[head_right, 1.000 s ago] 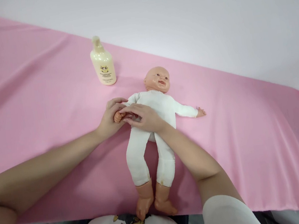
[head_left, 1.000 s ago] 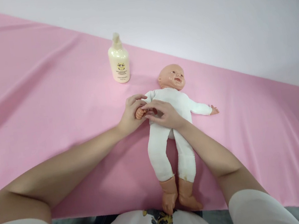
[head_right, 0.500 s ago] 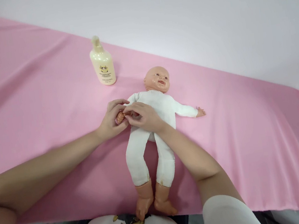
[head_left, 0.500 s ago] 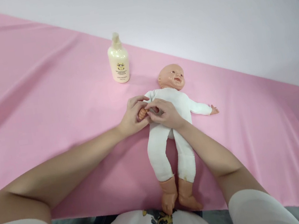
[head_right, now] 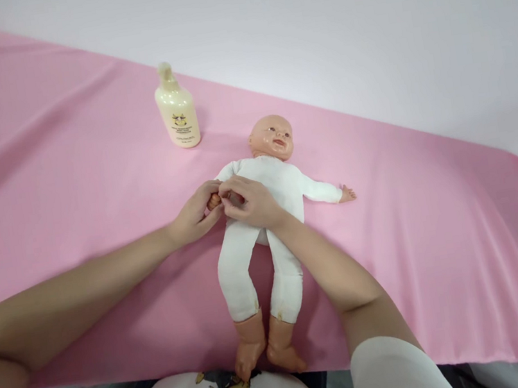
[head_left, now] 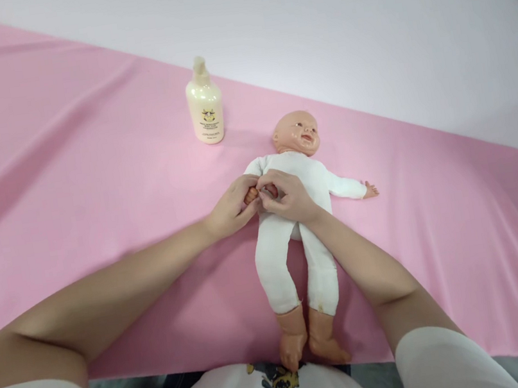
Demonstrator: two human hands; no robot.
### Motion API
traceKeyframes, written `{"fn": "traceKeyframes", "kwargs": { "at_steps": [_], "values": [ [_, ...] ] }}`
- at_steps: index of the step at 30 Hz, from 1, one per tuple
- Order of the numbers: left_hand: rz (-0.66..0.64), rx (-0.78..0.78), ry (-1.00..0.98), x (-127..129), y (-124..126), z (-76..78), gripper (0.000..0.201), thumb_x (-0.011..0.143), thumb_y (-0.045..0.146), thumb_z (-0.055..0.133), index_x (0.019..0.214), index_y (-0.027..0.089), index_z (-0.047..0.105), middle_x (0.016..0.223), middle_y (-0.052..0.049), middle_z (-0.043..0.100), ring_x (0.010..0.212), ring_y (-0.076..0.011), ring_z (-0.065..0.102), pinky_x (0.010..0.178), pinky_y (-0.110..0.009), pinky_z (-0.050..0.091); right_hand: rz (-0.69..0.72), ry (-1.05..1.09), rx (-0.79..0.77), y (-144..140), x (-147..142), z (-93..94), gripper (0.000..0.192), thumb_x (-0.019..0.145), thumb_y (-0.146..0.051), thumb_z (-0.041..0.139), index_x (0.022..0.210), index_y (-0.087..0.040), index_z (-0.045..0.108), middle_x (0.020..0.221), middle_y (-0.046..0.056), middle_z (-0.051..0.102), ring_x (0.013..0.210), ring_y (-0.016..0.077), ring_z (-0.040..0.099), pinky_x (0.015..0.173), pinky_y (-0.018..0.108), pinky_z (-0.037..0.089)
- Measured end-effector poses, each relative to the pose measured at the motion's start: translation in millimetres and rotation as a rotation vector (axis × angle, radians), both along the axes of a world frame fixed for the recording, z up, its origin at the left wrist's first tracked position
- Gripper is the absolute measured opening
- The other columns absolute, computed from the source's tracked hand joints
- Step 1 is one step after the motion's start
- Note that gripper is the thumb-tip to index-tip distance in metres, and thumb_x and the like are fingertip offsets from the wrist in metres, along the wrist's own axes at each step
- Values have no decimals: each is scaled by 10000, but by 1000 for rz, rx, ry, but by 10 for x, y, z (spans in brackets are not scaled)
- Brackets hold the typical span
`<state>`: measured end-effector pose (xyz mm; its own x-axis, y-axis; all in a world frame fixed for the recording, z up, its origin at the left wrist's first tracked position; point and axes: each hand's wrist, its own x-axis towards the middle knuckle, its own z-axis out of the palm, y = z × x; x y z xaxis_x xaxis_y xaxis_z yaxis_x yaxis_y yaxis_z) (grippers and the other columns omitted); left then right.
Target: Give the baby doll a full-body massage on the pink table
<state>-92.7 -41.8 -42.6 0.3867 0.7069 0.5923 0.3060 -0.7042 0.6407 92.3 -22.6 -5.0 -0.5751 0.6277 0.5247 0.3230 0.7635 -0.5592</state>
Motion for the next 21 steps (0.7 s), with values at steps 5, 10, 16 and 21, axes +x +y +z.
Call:
{"fn": "traceKeyframes", "kwargs": {
  "at_steps": [5, 10, 16, 21],
  "values": [
    [-1, -1, 10, 12, 11, 18, 168, 889, 247, 503, 1042, 200, 557, 1013, -107, 667, 976, -234, 631, 891, -424, 528, 3, -14, -56, 9, 10, -23, 47, 810, -200, 544, 853, -210, 558, 734, -26, 562, 606, 100, 445, 618, 248, 392],
    [13, -37, 70, 21, 6, 39, 93, 881, 254, 483, 939, 210, 542, 894, -63, 622, 863, -206, 594, 805, -385, 527, 8, -1, -94, -7, -4, -6, 16, 811, -193, 532, 809, -208, 531, 675, -43, 529, 590, 94, 448, 603, 237, 375],
    [15, -53, 62, 14, 19, 18, 104, 889, 268, 464, 926, 209, 541, 889, -61, 621, 874, -210, 599, 801, -381, 520, 19, -24, -153, -12, 0, 7, 50, 869, -251, 528, 839, -211, 530, 674, -42, 518, 591, 92, 447, 594, 230, 380],
    [39, -40, 56, 2, 37, -21, 106, 873, 226, 462, 928, 212, 551, 915, -67, 629, 916, -221, 604, 816, -390, 525, 56, -20, -164, -6, 13, -12, 53, 838, -215, 556, 886, -217, 536, 666, -57, 478, 586, 90, 441, 596, 223, 390]
  ]
}}
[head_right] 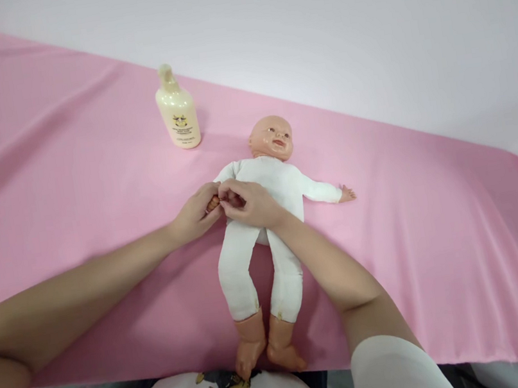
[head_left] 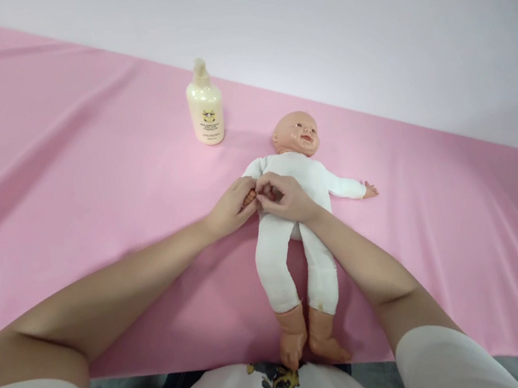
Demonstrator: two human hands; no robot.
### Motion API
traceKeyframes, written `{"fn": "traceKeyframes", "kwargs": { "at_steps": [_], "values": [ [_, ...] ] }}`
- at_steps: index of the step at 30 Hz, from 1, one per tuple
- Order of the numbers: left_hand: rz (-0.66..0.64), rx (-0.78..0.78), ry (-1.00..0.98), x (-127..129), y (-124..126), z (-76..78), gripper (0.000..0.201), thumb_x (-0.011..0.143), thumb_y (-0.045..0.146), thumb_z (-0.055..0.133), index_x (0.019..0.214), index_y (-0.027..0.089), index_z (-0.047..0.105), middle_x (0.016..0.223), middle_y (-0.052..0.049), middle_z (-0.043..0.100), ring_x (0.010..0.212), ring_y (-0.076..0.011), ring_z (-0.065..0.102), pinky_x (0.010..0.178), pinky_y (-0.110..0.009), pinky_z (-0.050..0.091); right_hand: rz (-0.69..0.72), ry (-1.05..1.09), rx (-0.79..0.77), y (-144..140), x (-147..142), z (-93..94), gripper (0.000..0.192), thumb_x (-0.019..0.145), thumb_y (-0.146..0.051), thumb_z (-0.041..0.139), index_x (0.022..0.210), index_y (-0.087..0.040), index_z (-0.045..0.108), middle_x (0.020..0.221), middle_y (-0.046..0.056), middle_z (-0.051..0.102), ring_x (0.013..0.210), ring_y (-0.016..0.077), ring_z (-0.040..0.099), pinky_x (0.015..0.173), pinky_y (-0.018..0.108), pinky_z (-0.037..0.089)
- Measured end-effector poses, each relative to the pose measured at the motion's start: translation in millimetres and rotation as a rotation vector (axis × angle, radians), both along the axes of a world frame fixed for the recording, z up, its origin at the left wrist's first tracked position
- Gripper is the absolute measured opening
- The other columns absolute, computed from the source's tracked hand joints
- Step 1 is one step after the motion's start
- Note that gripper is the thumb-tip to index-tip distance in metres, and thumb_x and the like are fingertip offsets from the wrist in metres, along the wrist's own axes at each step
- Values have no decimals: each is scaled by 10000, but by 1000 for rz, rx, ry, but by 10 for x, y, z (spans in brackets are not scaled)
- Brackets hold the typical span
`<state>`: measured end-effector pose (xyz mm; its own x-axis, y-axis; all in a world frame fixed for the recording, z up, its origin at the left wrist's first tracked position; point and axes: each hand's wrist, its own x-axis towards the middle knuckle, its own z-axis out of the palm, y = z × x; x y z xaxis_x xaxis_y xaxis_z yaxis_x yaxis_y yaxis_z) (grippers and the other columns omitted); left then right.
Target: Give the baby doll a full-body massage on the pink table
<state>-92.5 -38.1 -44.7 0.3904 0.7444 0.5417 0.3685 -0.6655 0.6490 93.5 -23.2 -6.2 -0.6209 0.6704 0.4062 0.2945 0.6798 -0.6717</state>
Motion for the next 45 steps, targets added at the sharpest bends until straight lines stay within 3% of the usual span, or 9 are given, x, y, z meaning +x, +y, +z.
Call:
{"fn": "traceKeyframes", "kwargs": {
  "at_steps": [6, 11, 17, 25, 32, 36, 40, 45],
  "values": [
    [27, 49, -56, -6, 12, -14, 181, 902, 152, 421, 953, 209, 585, 1052, -102, 630, 1029, -212, 609, 889, -403, 539, -20, -37, 50, 0, -5, 9, 89, 801, -157, 498, 849, -213, 548, 706, -37, 535, 598, 94, 448, 617, 235, 387],
    [57, 76, -64, -9, 8, -27, 145, 940, 178, 432, 969, 211, 570, 1027, -93, 646, 1033, -212, 608, 907, -414, 535, -21, -23, 3, -1, -12, 8, 89, 842, -172, 504, 899, -212, 559, 697, -46, 512, 588, 88, 447, 604, 221, 387],
    [92, -54, -104, 3, -23, 33, 223, 1025, 333, 377, 1032, 199, 555, 991, -72, 650, 902, -176, 631, 817, -340, 539, 6, 34, -41, 9, -12, -8, 182, 907, -179, 499, 1067, -215, 578, 700, -62, 483, 587, 79, 453, 619, 210, 402],
    [76, -146, -208, -19, 3, 67, 446, 1033, 537, 328, 830, 203, 543, 743, -18, 584, 658, -140, 570, 659, -294, 504, 18, 0, -45, 8, -5, -24, 337, 920, -210, 518, 1253, -253, 551, 781, -42, 520, 644, 93, 499, 670, 226, 453],
    [59, -265, -392, -19, 22, 28, 515, 1006, 610, 357, 882, 186, 622, 785, -58, 668, 707, -165, 647, 673, -324, 560, 2, -25, -79, 54, -16, -55, 505, 881, -220, 601, 1368, -248, 472, 825, -33, 569, 747, 122, 560, 765, 269, 486],
    [104, -297, -451, -33, 57, -4, 537, 995, 629, 371, 997, 176, 658, 862, -70, 707, 757, -173, 670, 728, -330, 569, 0, -29, -80, 71, -16, -64, 433, 889, -237, 616, 1313, -241, 526, 817, -32, 571, 737, 122, 554, 744, 267, 478],
    [63, -301, -434, -40, 54, -11, 556, 1006, 623, 336, 1084, 164, 641, 883, -74, 704, 761, -172, 665, 732, -331, 567, -14, -44, -67, 71, -18, -49, 368, 891, -252, 627, 1254, -229, 571, 795, -33, 575, 728, 125, 548, 738, 272, 468],
    [6, -213, -262, -26, 29, -57, 482, 1002, 584, 398, 1163, 157, 555, 1068, -113, 683, 960, -196, 661, 845, -341, 542, -13, -68, -93, 61, -26, -26, 331, 883, -236, 613, 1211, -226, 573, 795, -37, 568, 718, 126, 551, 730, 274, 458]
  ]
}}
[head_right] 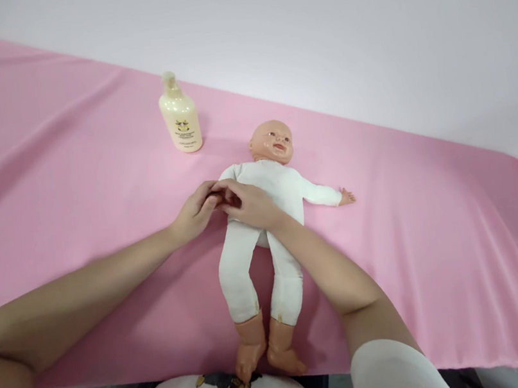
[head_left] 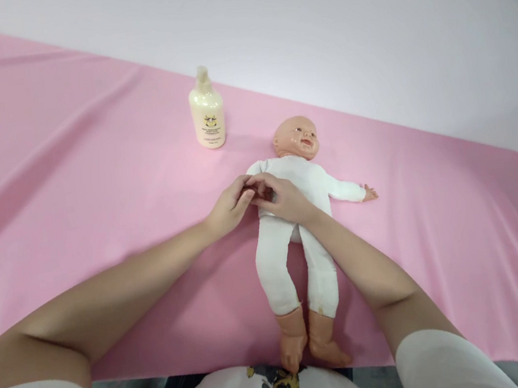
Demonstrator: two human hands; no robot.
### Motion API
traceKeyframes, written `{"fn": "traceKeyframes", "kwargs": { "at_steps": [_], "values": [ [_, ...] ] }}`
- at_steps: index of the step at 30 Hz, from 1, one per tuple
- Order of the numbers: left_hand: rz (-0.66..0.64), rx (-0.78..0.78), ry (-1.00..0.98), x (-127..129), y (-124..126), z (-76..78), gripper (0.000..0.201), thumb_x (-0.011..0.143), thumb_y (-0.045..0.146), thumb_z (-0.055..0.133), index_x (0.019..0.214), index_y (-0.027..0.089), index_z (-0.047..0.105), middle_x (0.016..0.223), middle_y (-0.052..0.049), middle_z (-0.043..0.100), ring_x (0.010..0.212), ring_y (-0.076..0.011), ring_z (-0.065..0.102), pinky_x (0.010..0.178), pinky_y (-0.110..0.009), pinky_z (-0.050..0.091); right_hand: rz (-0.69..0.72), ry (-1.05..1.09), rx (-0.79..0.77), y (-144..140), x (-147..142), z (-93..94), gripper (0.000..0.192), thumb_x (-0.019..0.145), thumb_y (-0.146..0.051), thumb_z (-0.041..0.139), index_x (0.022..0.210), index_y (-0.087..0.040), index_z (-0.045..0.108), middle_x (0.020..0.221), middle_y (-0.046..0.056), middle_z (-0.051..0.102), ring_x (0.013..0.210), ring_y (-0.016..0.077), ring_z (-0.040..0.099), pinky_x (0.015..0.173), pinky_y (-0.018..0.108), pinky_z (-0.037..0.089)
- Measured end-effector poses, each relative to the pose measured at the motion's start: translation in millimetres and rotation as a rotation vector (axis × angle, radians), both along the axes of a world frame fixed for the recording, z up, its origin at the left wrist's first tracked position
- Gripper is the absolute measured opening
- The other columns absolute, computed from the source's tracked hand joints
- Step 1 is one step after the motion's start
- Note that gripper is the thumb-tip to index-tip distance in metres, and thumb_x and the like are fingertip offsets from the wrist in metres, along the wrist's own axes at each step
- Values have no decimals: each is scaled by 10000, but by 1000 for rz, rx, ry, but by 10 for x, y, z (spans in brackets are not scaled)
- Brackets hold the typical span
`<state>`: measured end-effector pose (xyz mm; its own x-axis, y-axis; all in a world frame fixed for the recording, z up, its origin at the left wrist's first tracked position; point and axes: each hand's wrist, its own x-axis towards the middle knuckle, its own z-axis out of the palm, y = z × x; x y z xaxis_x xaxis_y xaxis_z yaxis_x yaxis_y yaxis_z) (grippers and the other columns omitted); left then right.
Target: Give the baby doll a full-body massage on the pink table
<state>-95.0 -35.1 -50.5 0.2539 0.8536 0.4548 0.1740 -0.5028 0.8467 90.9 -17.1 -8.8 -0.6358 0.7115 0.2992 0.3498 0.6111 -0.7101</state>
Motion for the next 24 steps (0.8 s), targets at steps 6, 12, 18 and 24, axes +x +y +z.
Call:
{"fn": "traceKeyframes", "kwargs": {
  "at_steps": [6, 12, 18, 24],
  "values": [
    [-55, -10, 75, 12, 6, 8, 425, 956, 496, 519, 1203, 152, 487, 1057, -110, 654, 937, -218, 637, 842, -374, 526, -3, -60, -3, -10, 1, 39, 341, 844, -198, 577, 1184, -235, 572, 831, -25, 591, 723, 139, 561, 742, 286, 463],
    [-19, -87, 123, 38, -48, 92, 348, 922, 346, 527, 1205, 152, 468, 1031, -95, 635, 928, -222, 628, 819, -378, 522, -37, -99, 2, -12, -4, 46, 413, 779, -136, 531, 1177, -237, 572, 872, -12, 628, 751, 154, 569, 772, 303, 473],
    [-27, -71, 103, 40, -50, 53, 351, 874, 213, 511, 1215, 154, 456, 932, -58, 602, 815, -180, 592, 723, -326, 501, -35, -118, -8, -33, -16, 74, 438, 765, -125, 524, 1191, -219, 561, 866, -8, 632, 735, 147, 559, 780, 300, 474],
    [-92, -7, 54, 5, -22, 21, 507, 734, 125, 505, 1236, 156, 438, 884, -22, 560, 722, -146, 529, 672, -299, 473, -26, -122, 9, -29, -19, 75, 469, 760, -104, 525, 1208, -236, 567, 887, -14, 638, 756, 139, 561, 793, 290, 464]
  ]
}}
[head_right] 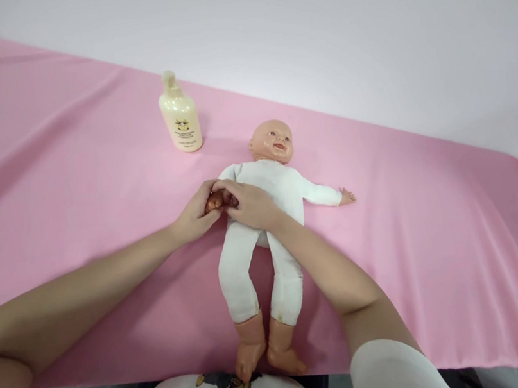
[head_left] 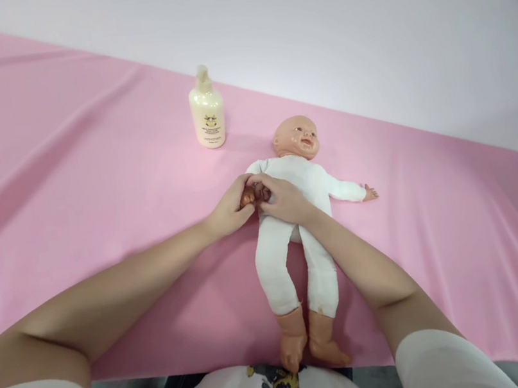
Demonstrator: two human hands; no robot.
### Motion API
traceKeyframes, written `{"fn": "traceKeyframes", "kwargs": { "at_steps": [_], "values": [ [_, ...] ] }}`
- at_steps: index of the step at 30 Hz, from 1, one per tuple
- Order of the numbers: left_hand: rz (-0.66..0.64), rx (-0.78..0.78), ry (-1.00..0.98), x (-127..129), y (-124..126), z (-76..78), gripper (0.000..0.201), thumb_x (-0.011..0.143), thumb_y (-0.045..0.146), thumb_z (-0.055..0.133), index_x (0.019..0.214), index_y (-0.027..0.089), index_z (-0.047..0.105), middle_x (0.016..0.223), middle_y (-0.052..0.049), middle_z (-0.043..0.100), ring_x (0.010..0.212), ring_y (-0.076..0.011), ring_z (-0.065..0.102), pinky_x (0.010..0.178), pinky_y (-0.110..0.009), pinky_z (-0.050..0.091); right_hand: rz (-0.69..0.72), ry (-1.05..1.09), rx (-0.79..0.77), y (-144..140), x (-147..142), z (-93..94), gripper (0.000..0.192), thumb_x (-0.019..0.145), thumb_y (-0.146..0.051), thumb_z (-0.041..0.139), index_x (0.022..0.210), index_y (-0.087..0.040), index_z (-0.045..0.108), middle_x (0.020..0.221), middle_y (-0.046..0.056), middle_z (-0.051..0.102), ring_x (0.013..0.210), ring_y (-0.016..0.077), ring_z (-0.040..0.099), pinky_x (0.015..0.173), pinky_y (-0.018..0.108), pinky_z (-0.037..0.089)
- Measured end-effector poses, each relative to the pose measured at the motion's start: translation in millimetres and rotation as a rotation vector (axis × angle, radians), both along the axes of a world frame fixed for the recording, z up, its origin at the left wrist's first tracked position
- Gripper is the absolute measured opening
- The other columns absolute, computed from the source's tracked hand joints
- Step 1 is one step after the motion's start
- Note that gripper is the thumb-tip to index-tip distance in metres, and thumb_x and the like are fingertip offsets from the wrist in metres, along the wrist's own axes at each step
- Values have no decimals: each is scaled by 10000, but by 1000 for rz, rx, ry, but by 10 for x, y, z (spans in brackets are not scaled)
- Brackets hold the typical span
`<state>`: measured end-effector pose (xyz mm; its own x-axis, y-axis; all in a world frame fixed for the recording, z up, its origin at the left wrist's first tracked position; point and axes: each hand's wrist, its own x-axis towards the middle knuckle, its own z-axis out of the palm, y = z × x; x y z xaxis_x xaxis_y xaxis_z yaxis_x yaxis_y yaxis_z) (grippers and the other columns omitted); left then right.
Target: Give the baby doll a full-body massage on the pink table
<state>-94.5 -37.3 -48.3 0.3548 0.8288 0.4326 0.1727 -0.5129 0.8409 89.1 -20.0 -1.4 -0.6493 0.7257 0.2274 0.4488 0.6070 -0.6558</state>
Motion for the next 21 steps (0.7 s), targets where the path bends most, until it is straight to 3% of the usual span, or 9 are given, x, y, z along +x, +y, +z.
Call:
{"fn": "traceKeyframes", "kwargs": {
  "at_steps": [9, 16, 21],
  "values": [
    [20, 69, 3, -6, 26, -68, 617, 625, 22, 460, 1226, 159, 454, 865, -11, 524, 718, -138, 510, 655, -286, 472, 11, 9, 21, 13, 6, -18, 420, 791, -119, 539, 1192, -234, 592, 886, -2, 634, 757, 150, 566, 792, 303, 481],
    [47, 182, -37, -20, 55, -128, 700, 681, 8, 502, 1350, 194, 411, 1108, -84, 595, 1016, -203, 617, 857, -363, 548, -4, 48, 70, 50, 4, -83, 347, 828, -164, 547, 1165, -221, 607, 1001, 34, 660, 878, 176, 604, 862, 336, 497],
    [87, 168, -119, 14, 49, -93, 580, 816, 78, 570, 1360, 208, 414, 1309, -122, 583, 1202, -216, 609, 1024, -415, 519, -75, 120, 127, 89, 8, -129, 282, 889, -279, 576, 1162, -210, 600, 1062, 63, 648, 946, 198, 598, 892, 366, 500]
  ]
}}
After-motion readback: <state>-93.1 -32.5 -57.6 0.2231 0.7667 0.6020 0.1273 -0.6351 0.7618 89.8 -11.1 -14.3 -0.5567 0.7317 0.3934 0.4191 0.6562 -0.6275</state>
